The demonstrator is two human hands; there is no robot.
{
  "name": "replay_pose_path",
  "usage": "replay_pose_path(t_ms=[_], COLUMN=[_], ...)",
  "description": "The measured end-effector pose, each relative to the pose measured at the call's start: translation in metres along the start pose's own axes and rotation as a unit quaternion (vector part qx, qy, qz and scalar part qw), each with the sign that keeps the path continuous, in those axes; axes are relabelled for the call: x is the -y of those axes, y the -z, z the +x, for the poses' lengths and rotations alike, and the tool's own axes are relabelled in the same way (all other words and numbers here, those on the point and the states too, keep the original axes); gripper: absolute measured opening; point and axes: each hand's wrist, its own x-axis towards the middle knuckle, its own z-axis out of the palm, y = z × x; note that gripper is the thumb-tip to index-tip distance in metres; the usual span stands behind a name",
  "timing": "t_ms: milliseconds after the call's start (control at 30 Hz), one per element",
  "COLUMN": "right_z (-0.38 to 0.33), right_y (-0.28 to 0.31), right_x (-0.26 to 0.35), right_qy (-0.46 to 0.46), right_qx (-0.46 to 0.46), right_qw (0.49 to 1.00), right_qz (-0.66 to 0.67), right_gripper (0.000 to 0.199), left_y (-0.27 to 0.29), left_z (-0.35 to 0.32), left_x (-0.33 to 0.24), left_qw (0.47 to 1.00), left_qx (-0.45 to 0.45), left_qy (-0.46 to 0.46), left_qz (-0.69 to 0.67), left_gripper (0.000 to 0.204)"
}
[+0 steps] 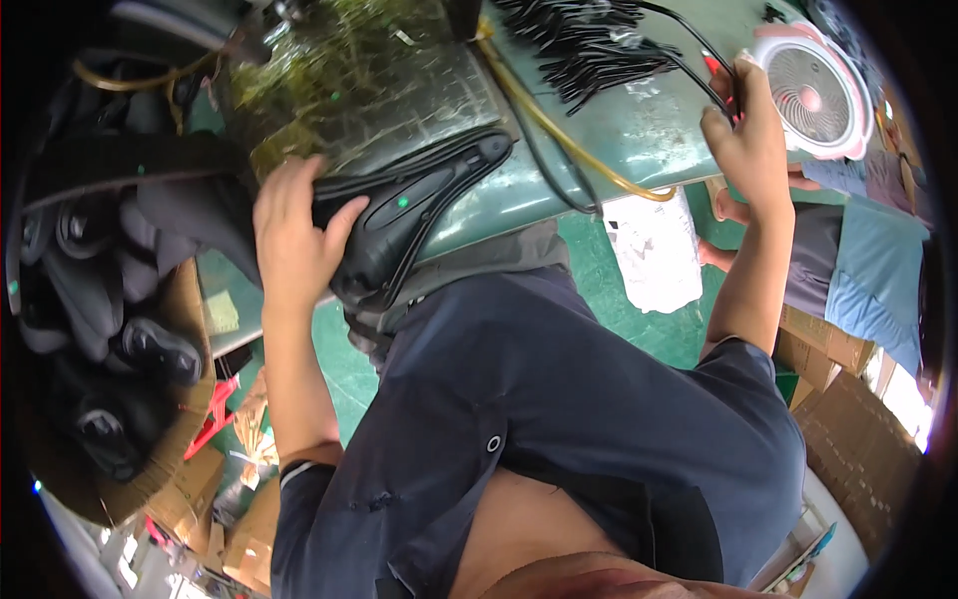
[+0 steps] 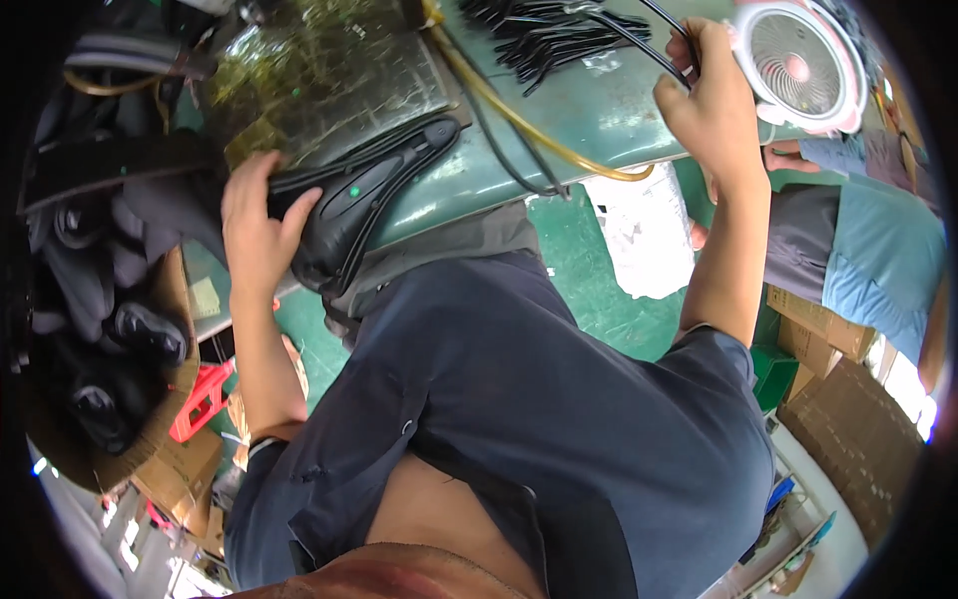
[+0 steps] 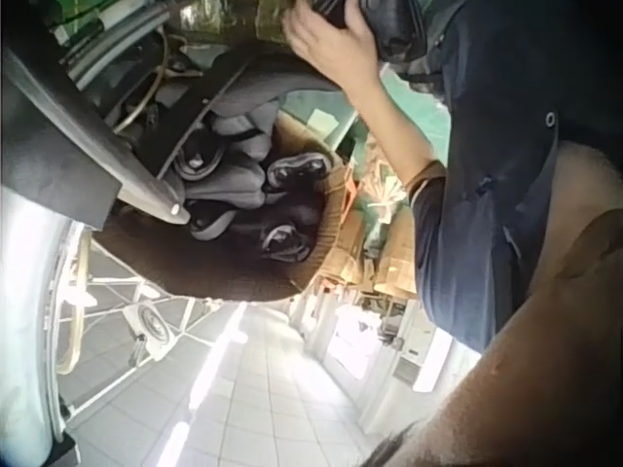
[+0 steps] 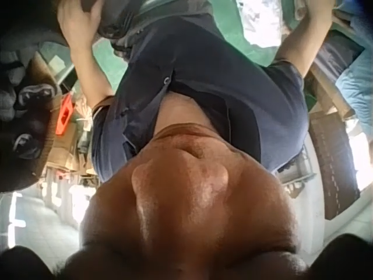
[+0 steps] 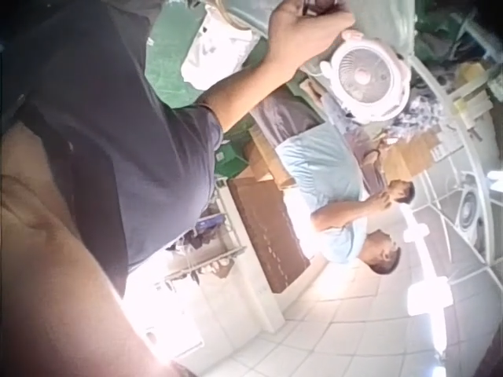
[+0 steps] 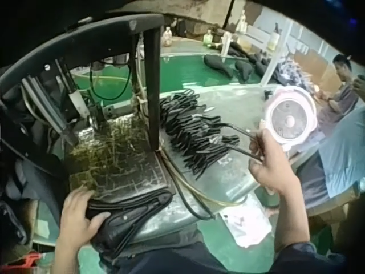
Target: Assembling bicycle seats using a manual press machine.
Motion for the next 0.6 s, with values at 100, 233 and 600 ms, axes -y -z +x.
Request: replay_pose_path(t_ms=[100, 233, 600], right_z=[-0.015, -0.035, -0.043], right_y=[-0.038, -0.07, -0.14], right_x=[0.021, 0.087, 0.162], right_qy=[-0.006, 0.068, 0.299], right_qx=[0.043, 0.151, 0.105], right_qw=[0.974, 0.919, 0.922], right_qz=[0.223, 0.359, 0.221], right_gripper=[0.056, 0.058, 0.067], left_y=[-0.014, -0.032, -0.065], left_z=[-0.012, -0.007, -0.041], left_x=[0.014, 0.003, -0.004], left_qw=[0.972, 0.969, 0.828], left_qx=[0.048, -0.028, -0.185], left_qy=[0.077, 0.087, 0.266], left_qz=[-0.215, -0.231, -0.458], left_gripper=[0.039, 0.036, 0.026])
